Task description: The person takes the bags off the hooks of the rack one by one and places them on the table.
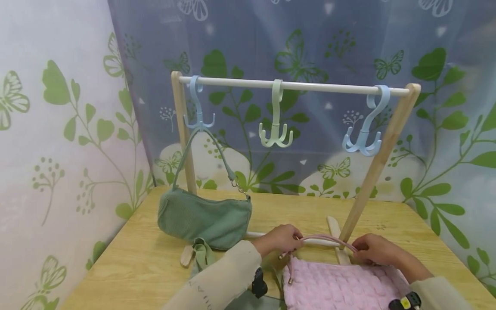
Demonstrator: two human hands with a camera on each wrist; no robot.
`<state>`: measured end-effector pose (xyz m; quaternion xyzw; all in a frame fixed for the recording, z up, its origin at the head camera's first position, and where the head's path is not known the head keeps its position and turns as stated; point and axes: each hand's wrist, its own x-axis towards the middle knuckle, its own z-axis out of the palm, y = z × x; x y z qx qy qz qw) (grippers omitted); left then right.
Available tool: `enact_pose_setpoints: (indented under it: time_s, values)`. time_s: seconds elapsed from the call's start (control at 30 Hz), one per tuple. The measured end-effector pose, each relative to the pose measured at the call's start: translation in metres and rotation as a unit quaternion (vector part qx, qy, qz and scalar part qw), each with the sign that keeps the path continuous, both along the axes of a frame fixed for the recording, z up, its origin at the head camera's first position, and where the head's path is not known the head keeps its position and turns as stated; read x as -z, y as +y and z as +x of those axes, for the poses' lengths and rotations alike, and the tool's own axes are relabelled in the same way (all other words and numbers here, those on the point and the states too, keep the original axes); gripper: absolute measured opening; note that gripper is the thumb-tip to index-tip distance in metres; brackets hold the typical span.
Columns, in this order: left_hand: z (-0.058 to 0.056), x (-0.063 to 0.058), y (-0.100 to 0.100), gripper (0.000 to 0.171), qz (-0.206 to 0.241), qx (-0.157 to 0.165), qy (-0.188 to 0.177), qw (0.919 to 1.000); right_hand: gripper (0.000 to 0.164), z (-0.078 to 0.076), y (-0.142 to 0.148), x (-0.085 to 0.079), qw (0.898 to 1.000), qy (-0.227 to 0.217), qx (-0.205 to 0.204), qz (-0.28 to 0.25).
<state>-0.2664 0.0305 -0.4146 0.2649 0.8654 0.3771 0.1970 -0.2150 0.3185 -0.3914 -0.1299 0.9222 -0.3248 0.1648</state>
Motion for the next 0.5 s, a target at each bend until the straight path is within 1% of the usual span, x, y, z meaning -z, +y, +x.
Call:
enact_pose_setpoints:
  time_s: [0.17,0.27,0.33,0.4,0.5]
  values:
    - [0.002,-0.004,-0.005,0.04,-0.017,0.023,0.017,0.9995,0.023,0.0,0.003,-0.002,1.0,0.001,-0.027,0.01]
    - [0.005,-0.008,-0.009,0.046,-0.041,0.042,0.028,0.9979,0.023,0.001,0.004,-0.005,0.999,0.0,-0.051,0.002]
    - [0.008,-0.012,-0.012,0.05,-0.049,0.059,0.021,0.9969,0.023,0.003,0.005,-0.009,0.998,0.005,-0.068,0.003]
    - [0.012,-0.016,-0.015,0.052,-0.051,0.078,0.009,0.9956,0.026,0.005,0.004,-0.013,0.997,0.01,-0.08,0.007]
    - [0.019,-0.024,-0.021,0.054,-0.044,0.104,-0.01,0.9936,0.026,0.007,0.001,-0.019,0.996,-0.001,-0.093,-0.009]
